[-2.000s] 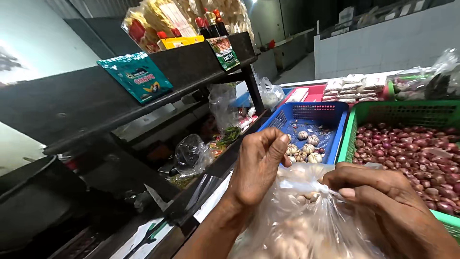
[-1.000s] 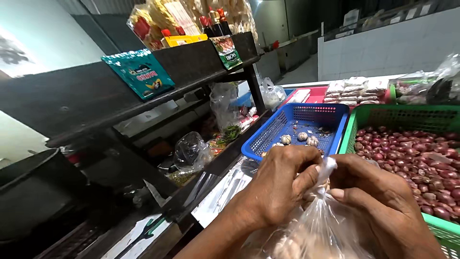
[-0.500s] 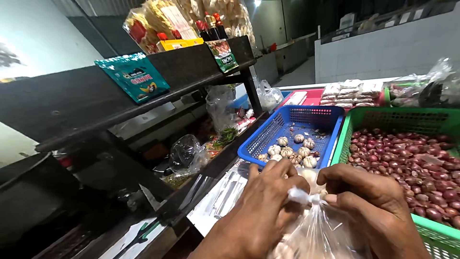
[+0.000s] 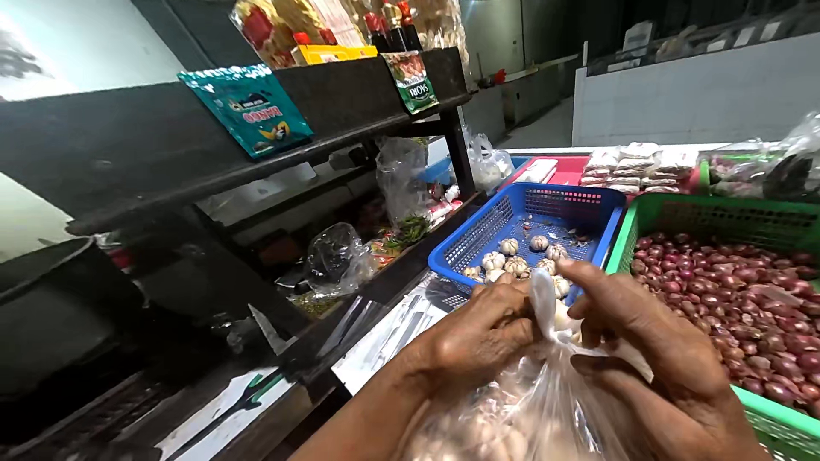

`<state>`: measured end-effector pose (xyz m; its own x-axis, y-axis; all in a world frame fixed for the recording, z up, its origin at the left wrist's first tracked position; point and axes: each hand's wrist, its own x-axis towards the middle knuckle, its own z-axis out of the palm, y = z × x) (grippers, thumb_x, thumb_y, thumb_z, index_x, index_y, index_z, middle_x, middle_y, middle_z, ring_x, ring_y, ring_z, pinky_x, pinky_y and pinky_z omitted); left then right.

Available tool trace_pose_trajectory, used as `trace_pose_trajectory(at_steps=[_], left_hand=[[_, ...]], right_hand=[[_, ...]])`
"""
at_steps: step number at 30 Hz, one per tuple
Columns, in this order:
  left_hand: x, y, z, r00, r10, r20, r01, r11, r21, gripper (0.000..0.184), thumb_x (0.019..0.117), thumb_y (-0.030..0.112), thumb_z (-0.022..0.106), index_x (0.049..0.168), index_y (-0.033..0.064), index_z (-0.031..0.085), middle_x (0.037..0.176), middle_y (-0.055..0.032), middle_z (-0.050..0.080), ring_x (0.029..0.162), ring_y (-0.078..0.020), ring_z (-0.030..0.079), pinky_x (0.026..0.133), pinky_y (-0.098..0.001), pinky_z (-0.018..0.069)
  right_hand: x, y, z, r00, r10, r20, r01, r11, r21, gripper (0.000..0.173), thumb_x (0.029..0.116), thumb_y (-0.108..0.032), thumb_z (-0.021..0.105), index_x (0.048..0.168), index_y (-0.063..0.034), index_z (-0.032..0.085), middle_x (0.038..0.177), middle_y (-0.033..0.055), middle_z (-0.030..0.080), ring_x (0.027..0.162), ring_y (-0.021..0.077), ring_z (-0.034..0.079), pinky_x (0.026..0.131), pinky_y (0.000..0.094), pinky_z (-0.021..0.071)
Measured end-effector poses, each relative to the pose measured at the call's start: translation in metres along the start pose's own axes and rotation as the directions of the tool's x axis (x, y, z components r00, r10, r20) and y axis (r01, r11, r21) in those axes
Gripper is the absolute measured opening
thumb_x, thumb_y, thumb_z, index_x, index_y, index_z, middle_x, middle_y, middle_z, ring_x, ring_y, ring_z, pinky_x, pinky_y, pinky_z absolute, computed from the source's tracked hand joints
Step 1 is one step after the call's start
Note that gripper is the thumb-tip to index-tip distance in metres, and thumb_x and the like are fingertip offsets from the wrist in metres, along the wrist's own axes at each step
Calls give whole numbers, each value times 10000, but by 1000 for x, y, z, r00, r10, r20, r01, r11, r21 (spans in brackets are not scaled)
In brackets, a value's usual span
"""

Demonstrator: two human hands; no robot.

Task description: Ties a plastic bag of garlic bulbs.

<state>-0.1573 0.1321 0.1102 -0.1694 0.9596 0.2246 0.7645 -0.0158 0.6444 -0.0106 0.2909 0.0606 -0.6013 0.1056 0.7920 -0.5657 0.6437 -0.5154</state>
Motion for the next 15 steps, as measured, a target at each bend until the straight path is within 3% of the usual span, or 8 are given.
trace_pose_trajectory(at_steps=[3, 5, 7, 10, 15], left_hand=[[0, 0, 1, 1000, -21, 1, 21, 1000, 4, 155, 936, 128, 571, 861, 96, 702, 848, 43, 627, 902, -64, 580, 842, -318, 467], [1, -1, 1, 1000, -1, 24, 2, 1000, -23, 244, 940, 152, 508, 836, 109, 725, 868, 55, 610, 947, -81, 548, 877, -349, 418], [2, -3, 1, 999, 18, 28, -16, 998, -68, 271, 936, 190, 468, 752, 133, 658, 852, 60, 577, 937, -81, 536, 862, -346, 405], [1, -7, 1, 999, 17, 39, -10, 984, -175, 163, 861, 186, 537, 770, 120, 655, 859, 44, 583, 931, -84, 540, 838, -315, 416], [-2, -5, 1, 997, 11, 76, -1, 991, -133, 115, 780, 166, 558, 840, 125, 647, 927, 18, 571, 997, -124, 537, 954, -441, 376]], right_hand=[[-3, 2, 5, 996, -37, 84, 41, 998, -53, 377, 1016, -263, 527, 1369, -239, 656, 937, -16, 610, 776, 57, 572, 637, 235, 490], [-4, 4, 4, 998, 16, 61, -13, 999, -52, 313, 1042, -255, 490, 1253, -178, 708, 918, -43, 647, 779, 29, 595, 660, 214, 513], [-6, 6, 2, 996, 89, -4, -89, 996, -12, 278, 1041, -218, 486, 1157, -125, 720, 923, -56, 697, 801, 10, 638, 696, 204, 554], [-6, 6, 1, 993, 114, -2, -114, 993, -15, 257, 1018, -182, 491, 1095, -111, 726, 915, -68, 695, 823, -8, 641, 720, 174, 549], [-6, 7, 1, 991, 127, 35, -127, 992, -10, 252, 1033, -208, 478, 1034, -127, 718, 852, -79, 661, 763, -7, 618, 661, 172, 531]])
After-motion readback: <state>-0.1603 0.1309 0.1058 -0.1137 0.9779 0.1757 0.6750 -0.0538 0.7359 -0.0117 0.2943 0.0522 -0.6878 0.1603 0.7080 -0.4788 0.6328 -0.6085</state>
